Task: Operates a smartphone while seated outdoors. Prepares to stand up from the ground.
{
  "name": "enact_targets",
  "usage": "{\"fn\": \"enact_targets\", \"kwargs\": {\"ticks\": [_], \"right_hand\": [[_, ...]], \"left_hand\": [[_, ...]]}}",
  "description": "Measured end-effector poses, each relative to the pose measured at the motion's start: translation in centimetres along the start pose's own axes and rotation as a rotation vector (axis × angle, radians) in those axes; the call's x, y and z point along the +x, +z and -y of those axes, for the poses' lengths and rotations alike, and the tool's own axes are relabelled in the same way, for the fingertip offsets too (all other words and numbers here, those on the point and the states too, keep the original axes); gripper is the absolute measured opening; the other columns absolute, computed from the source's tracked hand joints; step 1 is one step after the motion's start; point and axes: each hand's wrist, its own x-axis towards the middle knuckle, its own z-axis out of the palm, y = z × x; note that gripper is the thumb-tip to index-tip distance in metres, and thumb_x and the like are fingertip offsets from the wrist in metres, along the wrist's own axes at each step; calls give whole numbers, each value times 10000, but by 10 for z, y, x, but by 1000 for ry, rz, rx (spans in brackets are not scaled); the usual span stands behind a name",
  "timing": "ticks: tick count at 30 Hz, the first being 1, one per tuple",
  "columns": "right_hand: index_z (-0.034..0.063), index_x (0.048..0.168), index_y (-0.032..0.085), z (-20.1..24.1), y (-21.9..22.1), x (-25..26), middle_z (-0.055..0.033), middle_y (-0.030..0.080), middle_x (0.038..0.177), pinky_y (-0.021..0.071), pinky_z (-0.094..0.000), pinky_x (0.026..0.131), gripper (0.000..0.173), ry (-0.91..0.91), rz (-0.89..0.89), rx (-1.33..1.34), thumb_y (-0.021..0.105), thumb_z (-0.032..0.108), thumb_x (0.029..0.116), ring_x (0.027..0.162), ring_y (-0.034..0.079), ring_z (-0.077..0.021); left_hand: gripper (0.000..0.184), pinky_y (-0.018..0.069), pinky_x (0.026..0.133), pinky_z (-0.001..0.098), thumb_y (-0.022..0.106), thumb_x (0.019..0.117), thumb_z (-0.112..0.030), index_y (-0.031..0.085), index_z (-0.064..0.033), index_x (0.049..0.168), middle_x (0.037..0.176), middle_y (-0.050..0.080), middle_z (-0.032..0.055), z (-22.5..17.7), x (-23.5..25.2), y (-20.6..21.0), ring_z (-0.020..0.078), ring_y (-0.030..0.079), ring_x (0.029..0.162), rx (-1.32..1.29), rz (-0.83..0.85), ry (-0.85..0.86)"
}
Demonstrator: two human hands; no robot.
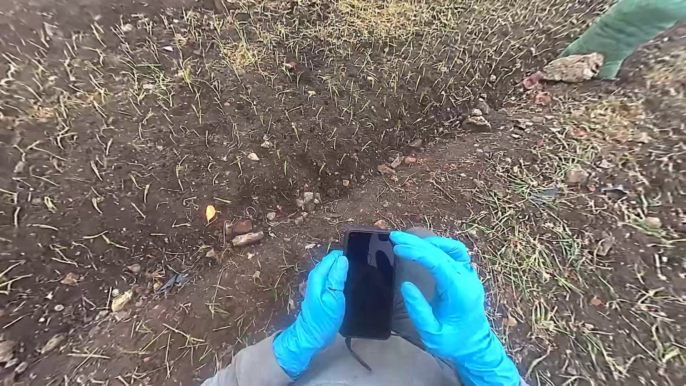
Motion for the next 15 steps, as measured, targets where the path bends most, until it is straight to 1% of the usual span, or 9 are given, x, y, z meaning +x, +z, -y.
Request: {"fn": "enact_targets", "kwargs": {"ticks": [3,7,9,11,13,15], "right_hand": [[193,1249,655,-1,2,1,31,692,1298,401,-389,1120,389,9,25,1,479,434,999,1292,557,-123],[213,1227,671,-5,5,-2,36,696,1291,408,-396,1114,377,15,73,-18,480,442,997,1281,565,-126],[230,1189,702,-3,7,-10,47,708,1266,407,-383,1084,379,11,126,-16,458,446,996,1242,574,-116],[241,1159,701,1,7,-20,58,720,1245,421,-359,1060,375,10,179,-7,431,446,998,1212,587,-107],[244,1150,692,4,5,-30,60,724,1230,424,-330,1051,374,15,173,24,416,456,1012,1194,594,-97],[247,1156,683,5,2,-35,64,722,1233,414,-311,1055,380,38,137,46,401,465,1023,1203,588,-85]], "left_hand": [[393,611,885,327,371,1107,-244,699,-28,1106,974,733,56,2,1,0,127,715,941,-19,-2,-10],[391,606,897,319,367,1109,-233,700,-28,1111,989,733,52,4,2,1,119,711,956,-20,-8,-8],[385,609,879,317,365,1105,-229,698,-38,1092,968,725,47,4,3,2,119,708,935,-28,-23,-31],[380,606,861,316,362,1104,-231,694,-47,1078,946,717,41,5,4,2,120,704,912,-33,-37,-50],[386,602,863,321,361,1105,-246,697,-58,1082,946,716,35,7,6,1,120,701,913,-27,-50,-61],[385,606,843,331,359,1103,-248,700,-71,1076,940,712,31,9,7,1,123,700,904,-16,-69,-68]]}}
